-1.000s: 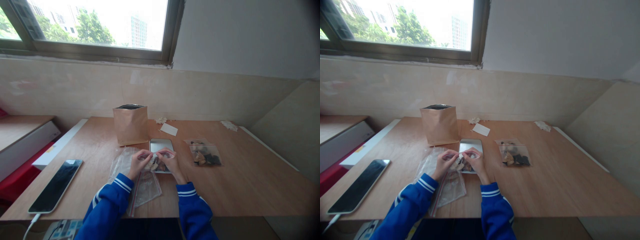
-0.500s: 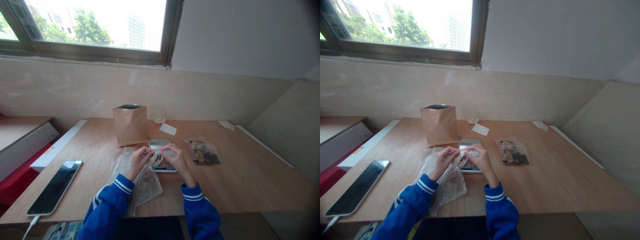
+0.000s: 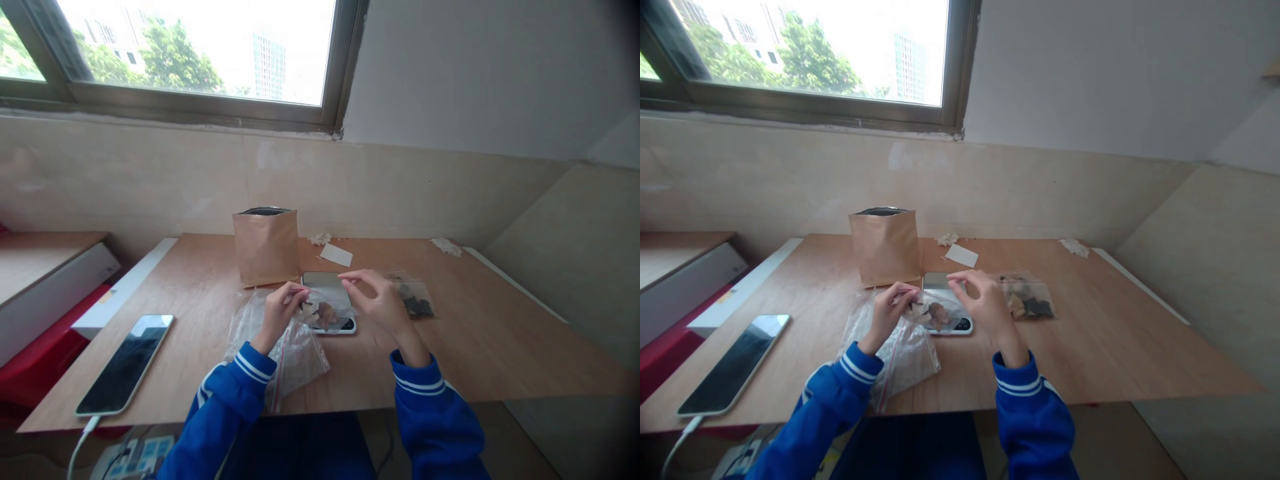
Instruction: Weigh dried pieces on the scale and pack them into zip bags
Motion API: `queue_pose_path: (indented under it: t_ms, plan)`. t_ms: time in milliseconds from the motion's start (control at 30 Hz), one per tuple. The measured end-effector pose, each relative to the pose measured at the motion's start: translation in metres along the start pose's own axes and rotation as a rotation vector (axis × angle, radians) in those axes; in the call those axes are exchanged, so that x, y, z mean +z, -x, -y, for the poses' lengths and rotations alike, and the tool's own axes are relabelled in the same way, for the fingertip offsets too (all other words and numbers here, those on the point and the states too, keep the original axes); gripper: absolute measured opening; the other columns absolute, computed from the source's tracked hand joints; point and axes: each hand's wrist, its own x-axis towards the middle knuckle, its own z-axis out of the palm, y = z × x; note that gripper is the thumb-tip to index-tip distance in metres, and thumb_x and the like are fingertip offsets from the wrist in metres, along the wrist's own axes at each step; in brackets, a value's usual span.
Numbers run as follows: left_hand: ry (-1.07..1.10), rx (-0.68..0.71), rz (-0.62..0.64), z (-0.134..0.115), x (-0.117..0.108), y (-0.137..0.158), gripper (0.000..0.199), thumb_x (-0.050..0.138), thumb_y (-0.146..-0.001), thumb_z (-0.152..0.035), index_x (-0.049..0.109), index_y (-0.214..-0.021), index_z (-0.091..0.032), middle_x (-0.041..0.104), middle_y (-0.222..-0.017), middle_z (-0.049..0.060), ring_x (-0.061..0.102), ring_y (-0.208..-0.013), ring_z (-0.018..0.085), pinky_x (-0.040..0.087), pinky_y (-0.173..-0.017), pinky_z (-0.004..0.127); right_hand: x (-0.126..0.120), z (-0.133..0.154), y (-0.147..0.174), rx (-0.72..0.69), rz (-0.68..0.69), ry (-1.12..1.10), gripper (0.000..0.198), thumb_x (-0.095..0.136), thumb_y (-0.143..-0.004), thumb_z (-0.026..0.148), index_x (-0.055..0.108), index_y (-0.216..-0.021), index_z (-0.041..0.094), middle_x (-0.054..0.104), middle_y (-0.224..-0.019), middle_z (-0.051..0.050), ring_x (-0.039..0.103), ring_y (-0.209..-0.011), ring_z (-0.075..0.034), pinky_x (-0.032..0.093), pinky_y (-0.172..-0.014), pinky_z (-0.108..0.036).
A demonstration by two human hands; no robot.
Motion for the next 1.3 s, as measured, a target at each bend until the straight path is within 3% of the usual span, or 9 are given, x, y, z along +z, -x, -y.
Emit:
queue_pose_path:
  t_ms: [100,167,333,533,800,900,1067,1300]
  plan:
    - [-0.079,0.055,0.045,-0.007,-0.001,0.001,0.024,0.053,-0.093,-0.039,0.069,-0.089,-0.021,0.072,-0.078,0.001,0.065,-0.069,0.013,0.05,-0.067,0.023,0.014,0.015,-0.004,-0.132,0.206,0.17,0.021,0.057,-0.093,0.039,0.072,-0.092,0.025,0.074,-0.089,-0.004,0.065,-0.088,-0.021,0.044,-0.083,-0.034]
    - [-0.114,0.087,0.056,-0.012,-0.001,0.002,0.027,0.049,-0.095,-0.039,0.069,-0.092,-0.021,0.073,-0.082,0.002,0.066,-0.072,0.014,0.051,-0.07,0.024,0.028,0.018,-0.006,-0.177,0.25,0.248,0.026,0.052,-0.096,0.038,0.071,-0.087,0.023,0.073,-0.082,-0.005,0.064,-0.079,-0.02,0.043,-0.078,-0.033]
    - [-0.165,0.13,0.005,-0.015,-0.005,0.005,0.03,0.047,-0.096,-0.039,0.069,-0.096,-0.02,0.073,-0.088,0.005,0.066,-0.074,0.015,0.051,-0.071,0.026,0.049,0.018,-0.006,-0.225,0.19,0.292,0.031,0.044,-0.099,0.032,0.068,-0.082,0.023,0.071,-0.073,-0.004,0.059,-0.067,-0.017,0.039,-0.075,-0.031]
    - [-0.224,0.068,-0.103,-0.011,-0.008,0.006,0.032,0.044,-0.097,-0.043,0.063,-0.086,-0.02,0.064,-0.065,-0.002,0.058,-0.056,0.01,0.045,-0.058,0.02,0.054,0.028,0.0,-0.257,0.16,0.338,0.033,0.042,-0.099,0.025,0.064,-0.074,0.022,0.067,-0.066,-0.003,0.054,-0.061,-0.017,0.035,-0.071,-0.031]
    - [-0.291,0.16,-0.089,-0.011,-0.008,0.011,0.039,0.043,-0.097,-0.042,0.052,-0.066,-0.02,0.054,-0.059,-0.002,0.048,-0.053,0.01,0.039,-0.055,0.021,0.054,0.03,-0.001,-0.248,0.226,0.303,0.025,0.042,-0.1,0.028,0.062,-0.087,0.021,0.07,-0.075,-0.003,0.058,-0.068,-0.017,0.035,-0.071,-0.029]
    - [-0.289,0.155,-0.104,-0.01,-0.004,0.013,0.04,0.04,-0.098,-0.041,0.049,-0.065,-0.02,0.051,-0.058,-0.002,0.047,-0.053,0.011,0.038,-0.054,0.022,0.058,0.028,-0.001,-0.263,0.201,0.301,0.029,0.039,-0.101,0.023,0.062,-0.083,0.022,0.069,-0.075,-0.003,0.056,-0.067,-0.017,0.037,-0.073,-0.03]
    - [-0.314,0.175,-0.096,-0.005,-0.005,0.012,0.038,0.04,-0.097,-0.04,0.051,-0.066,-0.021,0.053,-0.058,-0.001,0.048,-0.052,0.01,0.037,-0.054,0.021,0.059,0.024,0.002,-0.265,0.11,0.289,0.032,0.043,-0.1,0.032,0.064,-0.078,0.022,0.068,-0.073,-0.003,0.056,-0.07,-0.018,0.039,-0.083,-0.033]
    - [-0.434,0.199,-0.133,-0.005,-0.013,0.01,0.035,0.042,-0.097,-0.038,0.062,-0.074,-0.021,0.062,-0.06,0.001,0.054,-0.052,0.011,0.035,-0.053,0.022,0.048,0.013,0.009,-0.214,0.073,0.317,0.033,0.05,-0.097,0.04,0.065,-0.074,0.022,0.066,-0.073,-0.004,0.056,-0.075,-0.02,0.038,-0.077,-0.033]
